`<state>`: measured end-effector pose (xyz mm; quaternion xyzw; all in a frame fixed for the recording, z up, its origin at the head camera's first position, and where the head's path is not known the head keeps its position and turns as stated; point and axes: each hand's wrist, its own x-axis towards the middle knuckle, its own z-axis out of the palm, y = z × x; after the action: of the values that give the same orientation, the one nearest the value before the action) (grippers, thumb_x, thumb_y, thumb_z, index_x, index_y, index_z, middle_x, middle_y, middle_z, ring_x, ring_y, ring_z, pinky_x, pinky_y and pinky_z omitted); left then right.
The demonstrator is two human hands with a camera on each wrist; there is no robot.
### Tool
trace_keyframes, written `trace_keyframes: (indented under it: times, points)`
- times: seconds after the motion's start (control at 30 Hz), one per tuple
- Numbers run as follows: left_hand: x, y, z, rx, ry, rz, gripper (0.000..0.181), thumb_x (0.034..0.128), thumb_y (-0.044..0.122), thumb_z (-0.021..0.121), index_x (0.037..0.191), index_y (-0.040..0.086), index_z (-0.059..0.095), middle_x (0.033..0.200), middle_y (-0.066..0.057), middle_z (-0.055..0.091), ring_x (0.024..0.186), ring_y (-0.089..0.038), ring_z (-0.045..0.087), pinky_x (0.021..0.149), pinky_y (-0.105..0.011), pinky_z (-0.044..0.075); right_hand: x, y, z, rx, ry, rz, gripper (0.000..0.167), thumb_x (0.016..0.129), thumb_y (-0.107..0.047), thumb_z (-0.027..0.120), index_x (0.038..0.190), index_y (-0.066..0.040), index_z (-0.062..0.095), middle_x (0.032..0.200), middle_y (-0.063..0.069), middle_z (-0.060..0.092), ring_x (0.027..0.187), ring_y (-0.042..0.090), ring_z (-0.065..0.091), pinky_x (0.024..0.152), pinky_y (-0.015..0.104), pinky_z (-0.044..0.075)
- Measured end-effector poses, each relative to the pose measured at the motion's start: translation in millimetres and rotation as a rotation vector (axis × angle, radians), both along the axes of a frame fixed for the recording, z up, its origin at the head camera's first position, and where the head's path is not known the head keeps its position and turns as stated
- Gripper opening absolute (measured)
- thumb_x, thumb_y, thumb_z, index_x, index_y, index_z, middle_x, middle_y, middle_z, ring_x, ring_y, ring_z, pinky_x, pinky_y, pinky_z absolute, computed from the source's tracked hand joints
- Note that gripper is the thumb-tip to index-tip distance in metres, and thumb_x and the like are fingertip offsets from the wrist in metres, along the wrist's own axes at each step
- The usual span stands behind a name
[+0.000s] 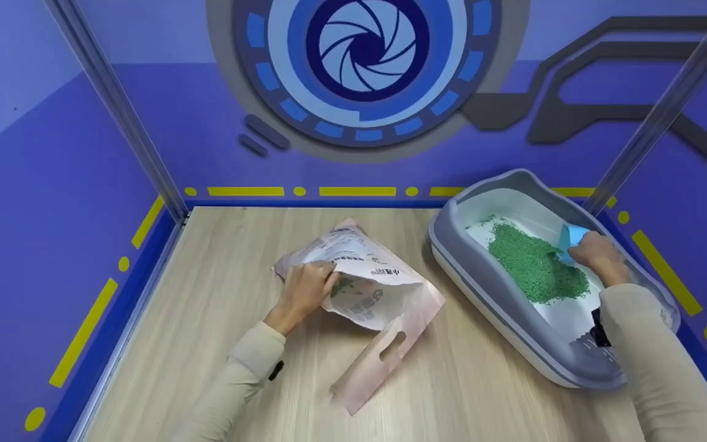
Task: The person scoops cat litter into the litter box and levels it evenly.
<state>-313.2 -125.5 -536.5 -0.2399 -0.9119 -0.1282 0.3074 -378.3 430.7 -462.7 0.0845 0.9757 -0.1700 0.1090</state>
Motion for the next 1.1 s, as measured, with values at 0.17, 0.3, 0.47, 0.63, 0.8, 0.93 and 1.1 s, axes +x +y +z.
trace_keyframes:
  times: [0.17, 0.3, 0.47, 0.63, 0.8, 0.93, 1.1]
  points:
    - [0.0, -1.2, 2.2, 0.017, -0.009, 0.012, 0.014, 0.0912, 0.020, 0.071, 0.084, 0.009, 0.074, 0.073, -0.004, 0.073, 0.056, -0.020, 0.064, 0.047, -0.037, 0.047, 6.6, -4.3, 5.9, 0.143, 0.106, 0.052, 0.029, 0.091, -0.009, 0.049, 0.100, 0.017, 0.055, 0.098, 0.042, 0.057, 0.090, 0.057, 0.058, 0.079, 0.069, 0.047]
    - [2.7, -2.0, 4.3, 0.030, -0.053, 0.020, 0.014, 0.0917, 0.021, 0.072, 0.087, 0.009, 0.076, 0.075, -0.004, 0.074, 0.057, -0.021, 0.064, 0.048, -0.038, 0.049, 11.0, -7.2, 13.2, 0.142, 0.124, 0.060, 0.020, 0.090, -0.010, 0.049, 0.089, 0.009, 0.054, 0.085, 0.033, 0.056, 0.079, 0.050, 0.057, 0.071, 0.061, 0.047]
    - [5.8, -2.6, 7.0, 0.047, -0.072, 0.015, 0.018, 0.0910, 0.020, 0.073, 0.078, 0.008, 0.071, 0.070, -0.003, 0.068, 0.055, -0.015, 0.054, 0.048, -0.037, 0.047, 19.0, -16.3, 29.1, 0.056, 0.176, 0.074, 0.023, 0.090, -0.020, 0.052, 0.073, -0.008, 0.043, 0.067, 0.007, 0.043, 0.061, 0.024, 0.044, 0.057, 0.038, 0.036]
    - [7.1, -3.4, 6.5, 0.050, -0.047, 0.012, 0.020, 0.0889, 0.019, 0.075, 0.074, 0.009, 0.068, 0.064, -0.002, 0.062, 0.054, -0.011, 0.045, 0.046, -0.033, 0.043, 31.5, -35.9, 52.6, -0.015, 0.229, 0.146, 0.031, 0.094, -0.026, 0.055, 0.073, -0.002, 0.055, 0.059, -0.001, 0.043, 0.053, 0.013, 0.034, 0.049, 0.029, 0.030]
    - [11.3, -5.7, 0.8, 0.035, -0.029, 0.009, 0.017, 0.0854, 0.019, 0.078, 0.074, 0.010, 0.069, 0.063, -0.001, 0.062, 0.052, -0.011, 0.045, 0.045, -0.031, 0.040, 51.0, -60.8, 74.7, -0.132, 0.219, 0.231, 0.043, 0.097, -0.024, 0.058, 0.112, 0.015, 0.069, 0.072, 0.005, 0.072, 0.055, 0.009, 0.049, 0.050, 0.027, 0.036]
    - [13.1, -6.9, -1.1, 0.017, 0.021, 0.005, 0.016, 0.0859, 0.017, 0.077, 0.074, 0.009, 0.068, 0.062, -0.002, 0.063, 0.051, -0.010, 0.039, 0.044, -0.029, 0.035, 71.3, -82.3, 87.5, -0.252, 0.176, 0.272, 0.042, 0.099, -0.021, 0.060, 0.119, 0.016, 0.066, 0.070, 0.000, 0.070, 0.056, 0.005, 0.052, 0.051, 0.023, 0.041]
    - [11.9, -4.5, 4.9, 0.006, 0.075, 0.018, 0.020, 0.0875, 0.015, 0.075, 0.071, 0.009, 0.065, 0.063, -0.005, 0.065, 0.048, -0.014, 0.042, 0.042, -0.032, 0.035, 99.3, -103.6, 102.2, -0.428, 0.030, 0.271, 0.038, 0.101, -0.022, 0.059, 0.113, 0.013, 0.066, 0.067, -0.007, 0.060, 0.053, 0.002, 0.045, 0.049, 0.020, 0.038]
